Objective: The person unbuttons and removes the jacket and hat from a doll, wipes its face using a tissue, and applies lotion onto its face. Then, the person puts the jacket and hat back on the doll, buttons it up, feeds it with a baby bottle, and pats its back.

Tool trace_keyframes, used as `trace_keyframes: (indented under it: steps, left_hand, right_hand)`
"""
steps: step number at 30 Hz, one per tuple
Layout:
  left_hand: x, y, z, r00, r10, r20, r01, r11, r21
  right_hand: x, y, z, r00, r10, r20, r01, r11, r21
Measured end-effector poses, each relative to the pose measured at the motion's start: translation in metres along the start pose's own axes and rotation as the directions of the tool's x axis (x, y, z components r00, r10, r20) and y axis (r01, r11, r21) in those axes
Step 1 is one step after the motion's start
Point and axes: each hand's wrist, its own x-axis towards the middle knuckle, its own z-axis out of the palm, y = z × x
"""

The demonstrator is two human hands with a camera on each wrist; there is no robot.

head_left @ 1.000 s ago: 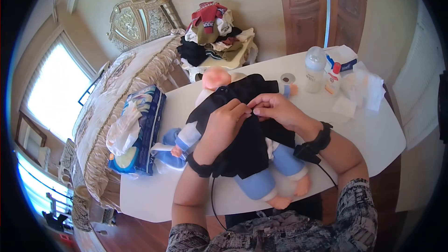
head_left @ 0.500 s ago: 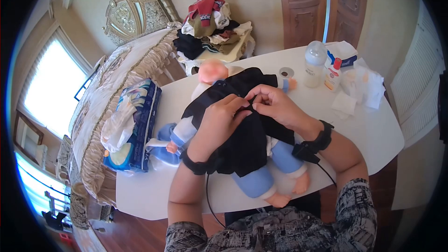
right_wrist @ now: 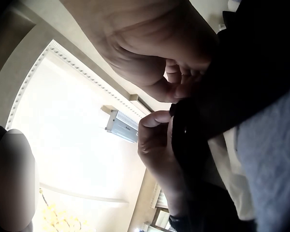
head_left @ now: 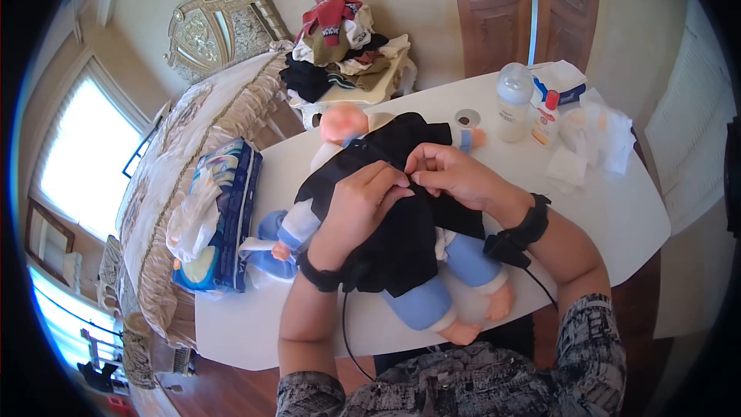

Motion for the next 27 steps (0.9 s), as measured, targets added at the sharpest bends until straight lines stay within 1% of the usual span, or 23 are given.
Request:
trace_keyframes:
  steps: [1,3,4,6,9,12,15,16,18,19,21,24,27]
  left_hand:
    - [0.0,0.0,0.001,1.0,-0.019,-0.017,0.019,0.999,-0.038]
    - [0.001,0.001,-0.002,1.0,-0.028,0.01,0.028,1.0,-0.004]
    - [0.001,0.002,-0.003,0.999,-0.036,0.022,0.036,0.999,0.014]
    - [0.001,-0.001,-0.005,1.0,-0.01,0.017,0.008,0.997,0.077]
    - [0.001,-0.002,-0.008,0.999,0.038,0.017,-0.04,0.991,0.127]
    - [0.002,0.0,-0.007,0.996,0.085,0.033,-0.088,0.986,0.143]
    - [0.002,0.0,-0.004,0.993,0.112,0.037,-0.117,0.984,0.135]
    - [0.001,0.0,-0.004,0.992,0.118,0.037,-0.122,0.984,0.131]
    - [0.003,0.001,-0.002,0.998,0.068,0.005,-0.068,0.996,0.059]
    - [0.003,0.001,-0.002,0.999,0.04,-0.01,-0.04,0.999,0.023]
    - [0.002,0.0,-0.002,0.998,0.066,0.01,-0.066,0.996,0.066]
    - [0.002,-0.001,-0.005,0.997,0.082,0.006,-0.082,0.988,0.128]
    - [0.002,-0.002,-0.006,0.995,0.1,-0.014,-0.096,0.979,0.182]
  right_hand:
    - [0.0,0.0,0.0,1.0,-0.004,-0.005,0.004,1.0,-0.015]
    - [0.0,0.0,0.001,1.0,-0.011,-0.009,0.01,0.999,-0.046]
    - [-0.001,-0.001,0.003,0.999,-0.017,-0.036,0.015,0.998,-0.065]
    - [-0.004,-0.004,0.009,0.996,-0.032,-0.087,0.023,0.994,-0.105]
    - [-0.003,-0.004,0.009,0.995,-0.04,-0.087,0.034,0.997,-0.072]
    - [-0.002,-0.003,0.004,1.0,-0.019,-0.018,0.018,0.999,-0.031]
    - [-0.001,-0.001,-0.003,0.993,0.089,0.075,-0.1,0.981,0.165]
    - [-0.002,0.0,-0.002,0.993,0.091,0.068,-0.102,0.979,0.178]
    - [-0.002,0.0,-0.001,0.994,0.097,0.059,-0.107,0.973,0.203]
    - [-0.003,-0.001,0.0,0.996,0.087,0.031,-0.09,0.985,0.15]
    - [-0.004,-0.002,0.002,0.998,0.064,-0.021,-0.063,0.997,0.042]
    - [-0.004,-0.005,0.002,0.998,0.055,-0.009,-0.055,0.998,-0.013]
    - [-0.007,-0.009,0.007,0.997,0.067,-0.044,-0.066,0.998,0.019]
